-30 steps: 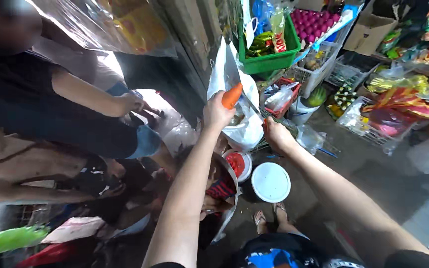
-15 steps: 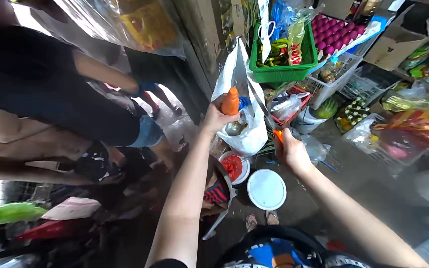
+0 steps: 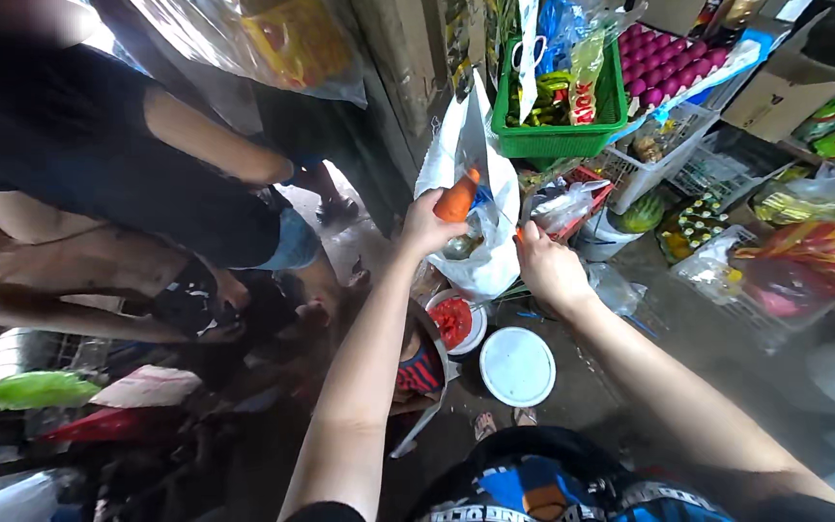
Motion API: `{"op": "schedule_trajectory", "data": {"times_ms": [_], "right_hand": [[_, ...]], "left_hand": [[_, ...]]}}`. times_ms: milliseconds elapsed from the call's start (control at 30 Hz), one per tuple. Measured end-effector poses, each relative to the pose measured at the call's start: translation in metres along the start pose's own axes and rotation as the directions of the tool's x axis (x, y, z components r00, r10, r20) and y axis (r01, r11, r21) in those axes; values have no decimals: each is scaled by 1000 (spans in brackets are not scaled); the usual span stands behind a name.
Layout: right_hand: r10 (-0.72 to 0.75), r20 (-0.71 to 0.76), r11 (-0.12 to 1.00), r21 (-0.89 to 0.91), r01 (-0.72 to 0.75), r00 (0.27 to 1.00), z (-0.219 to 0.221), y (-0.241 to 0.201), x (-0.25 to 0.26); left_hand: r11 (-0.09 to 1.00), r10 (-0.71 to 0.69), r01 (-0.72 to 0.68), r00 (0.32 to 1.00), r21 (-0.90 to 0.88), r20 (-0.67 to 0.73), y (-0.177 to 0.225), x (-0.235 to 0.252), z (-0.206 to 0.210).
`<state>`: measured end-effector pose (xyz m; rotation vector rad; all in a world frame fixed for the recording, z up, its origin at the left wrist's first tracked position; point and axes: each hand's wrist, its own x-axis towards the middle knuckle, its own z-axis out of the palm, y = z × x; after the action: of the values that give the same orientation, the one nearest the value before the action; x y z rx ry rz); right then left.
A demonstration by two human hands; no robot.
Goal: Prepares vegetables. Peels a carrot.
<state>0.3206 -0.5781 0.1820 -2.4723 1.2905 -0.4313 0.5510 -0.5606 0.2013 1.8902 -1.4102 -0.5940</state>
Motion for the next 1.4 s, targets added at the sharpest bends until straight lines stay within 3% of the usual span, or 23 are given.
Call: {"op": "schedule_trajectory", "data": {"times_ms": [67, 200, 300, 400, 533, 633, 767, 833, 900, 967, 1067, 1133, 1233, 1400], "right_hand": [[159, 239, 987, -35, -155, 958, -6, -13, 9], [204, 353, 979, -61, -195, 913, 5, -7, 15], [183, 398, 980, 1, -199, 899, 34, 24, 22], [202, 313, 968, 77, -237, 928, 22, 19, 22], [164, 158, 969, 160, -189, 974, 20, 19, 10], [120, 79, 979, 157, -131, 990, 22, 24, -7], [36, -183, 975, 221, 6, 983, 29, 29, -27], [-1, -306, 955, 282, 92, 952, 28, 31, -33], [68, -325, 891, 445, 89, 943, 24, 34, -36], [214, -202, 744, 668, -25, 956, 18, 36, -36], [291, -21, 551, 821, -150, 956, 10, 34, -29], [278, 16, 488, 859, -156, 961, 10, 30, -23], [308, 64, 397, 898, -190, 949, 14, 22, -13], [362, 161, 240, 936, -259, 918, 16, 16, -9]], "left_hand": [[993, -62, 61, 998, 106, 6, -6, 0, 5], [988, -123, 124, 992, 89, -14, -18, -7, 15], [997, -22, 18, 998, -76, -60, -8, -6, 3], [910, 176, -210, 976, -357, -127, -12, -5, -2], [675, 420, -455, 884, -581, -203, -18, -8, 0], [653, 459, -483, 865, -583, -203, -17, -11, -1], [659, 475, -463, 867, -593, -149, -18, -15, -1], [739, 407, -374, 911, -560, -72, -13, -22, -3], [909, 186, -182, 982, -376, -26, 1, -29, -5], [996, 21, -28, 996, -84, -83, 20, -36, -4], [980, 44, -9, 984, 197, -173, 36, -45, 3], [972, 145, -100, 967, 213, -211, 39, -50, 13], [960, 277, -275, 913, 51, -298, 38, -56, 33], [827, 452, -538, 808, -161, -377, 34, -70, 49]]}}
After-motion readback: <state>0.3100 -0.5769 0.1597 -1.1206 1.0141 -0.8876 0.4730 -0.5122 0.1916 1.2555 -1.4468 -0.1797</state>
